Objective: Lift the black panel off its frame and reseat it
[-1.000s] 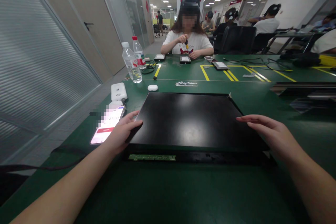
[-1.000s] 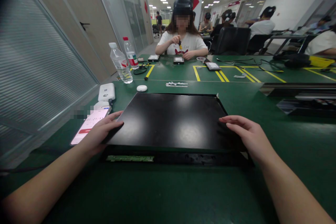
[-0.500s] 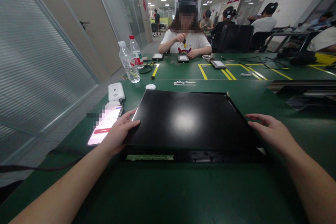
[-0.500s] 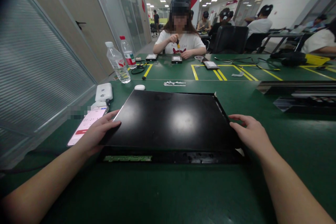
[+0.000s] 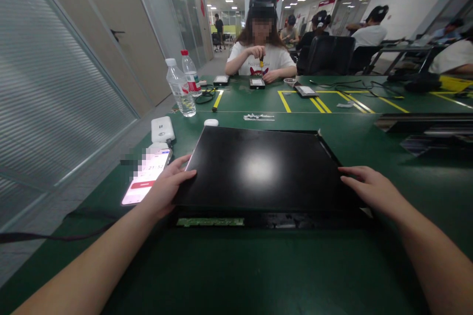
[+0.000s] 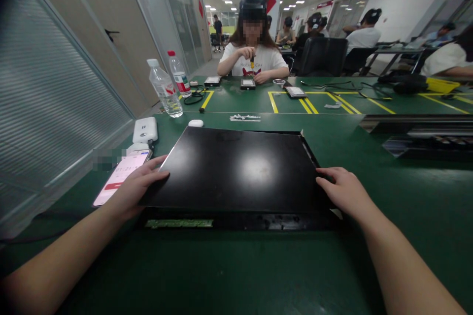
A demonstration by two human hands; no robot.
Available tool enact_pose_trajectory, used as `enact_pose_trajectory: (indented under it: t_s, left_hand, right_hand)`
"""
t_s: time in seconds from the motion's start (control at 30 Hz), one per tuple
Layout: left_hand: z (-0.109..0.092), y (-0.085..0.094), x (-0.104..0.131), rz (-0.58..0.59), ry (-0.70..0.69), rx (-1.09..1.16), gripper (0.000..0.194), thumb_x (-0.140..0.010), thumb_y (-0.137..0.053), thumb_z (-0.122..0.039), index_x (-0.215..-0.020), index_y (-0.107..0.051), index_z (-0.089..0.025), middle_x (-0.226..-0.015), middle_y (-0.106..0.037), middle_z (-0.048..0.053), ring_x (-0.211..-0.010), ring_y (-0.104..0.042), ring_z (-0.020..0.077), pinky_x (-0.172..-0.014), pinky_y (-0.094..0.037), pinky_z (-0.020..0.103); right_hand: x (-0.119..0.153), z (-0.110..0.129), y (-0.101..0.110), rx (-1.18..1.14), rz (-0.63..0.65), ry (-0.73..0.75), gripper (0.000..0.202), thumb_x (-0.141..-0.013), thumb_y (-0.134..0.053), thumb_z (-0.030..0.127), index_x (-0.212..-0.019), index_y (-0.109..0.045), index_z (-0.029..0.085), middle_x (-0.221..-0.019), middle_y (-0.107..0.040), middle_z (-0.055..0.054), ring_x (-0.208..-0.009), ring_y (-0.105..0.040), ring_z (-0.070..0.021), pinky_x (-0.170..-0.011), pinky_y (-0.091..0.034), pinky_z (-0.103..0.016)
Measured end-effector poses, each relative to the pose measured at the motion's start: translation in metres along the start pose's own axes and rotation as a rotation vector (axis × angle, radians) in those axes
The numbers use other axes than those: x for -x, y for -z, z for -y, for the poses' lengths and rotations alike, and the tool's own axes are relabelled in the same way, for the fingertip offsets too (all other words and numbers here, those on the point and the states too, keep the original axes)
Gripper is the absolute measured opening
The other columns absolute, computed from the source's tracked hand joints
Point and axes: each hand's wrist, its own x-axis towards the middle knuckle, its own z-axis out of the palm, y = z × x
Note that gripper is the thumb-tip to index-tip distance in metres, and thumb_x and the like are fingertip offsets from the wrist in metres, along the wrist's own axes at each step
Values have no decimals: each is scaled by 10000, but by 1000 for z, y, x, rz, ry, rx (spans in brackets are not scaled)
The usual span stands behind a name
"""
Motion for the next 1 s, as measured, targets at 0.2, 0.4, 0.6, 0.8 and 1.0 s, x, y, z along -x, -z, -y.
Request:
enact_pose_trajectory:
  t_s: [0.2,0.4,0.6,0.8,1.0]
  left_hand:
    - [5,3,-2,18,-17,0,746,-756,-805,-70,-1474,-621,-157,-1027,-880,113,-815,-859,307,-625,-666,322]
    - [15,11,-9,37,-67,-3,675,-755,-833,-105,-1404,-664,-186,-1040,-879,101,-808,-859,301,-642,-686,340]
    - [9,2,-2,7,-46,-9,596,-742,-805,-57,-1305,-657,-190,-945,-871,73,-750,-849,277,-597,-665,303]
    - [1,-3,4,2,-18,-13,579,-751,-788,-51,-1288,-648,-216,-896,-862,42,-700,-837,261,-582,-663,304]
    - [0,-1,5,17,-24,-33,611,-766,-792,-82,-1340,-634,-221,-893,-859,49,-700,-837,269,-554,-641,290]
  right_hand:
    - [0,1,-3,68,-5,63,363,-824,-655,479,-1014,-868,255,-1187,-818,-146,-1131,-763,-389,-986,-616,-530]
    - [1,5,-1,94,13,40,366,-832,-646,439,-1041,-868,238,-1229,-807,-156,-1099,-770,-382,-962,-624,-536]
    - [2,4,-1,95,26,-6,393,-814,-622,333,-1100,-871,228,-1220,-803,-147,-910,-771,-312,-860,-635,-484]
    - [-1,-2,-1,51,8,5,407,-781,-620,304,-1094,-874,246,-1127,-813,-126,-858,-753,-292,-830,-628,-464]
    - [-4,-6,-4,20,13,-45,423,-762,-618,296,-1094,-873,235,-1035,-808,-116,-827,-747,-284,-783,-617,-441]
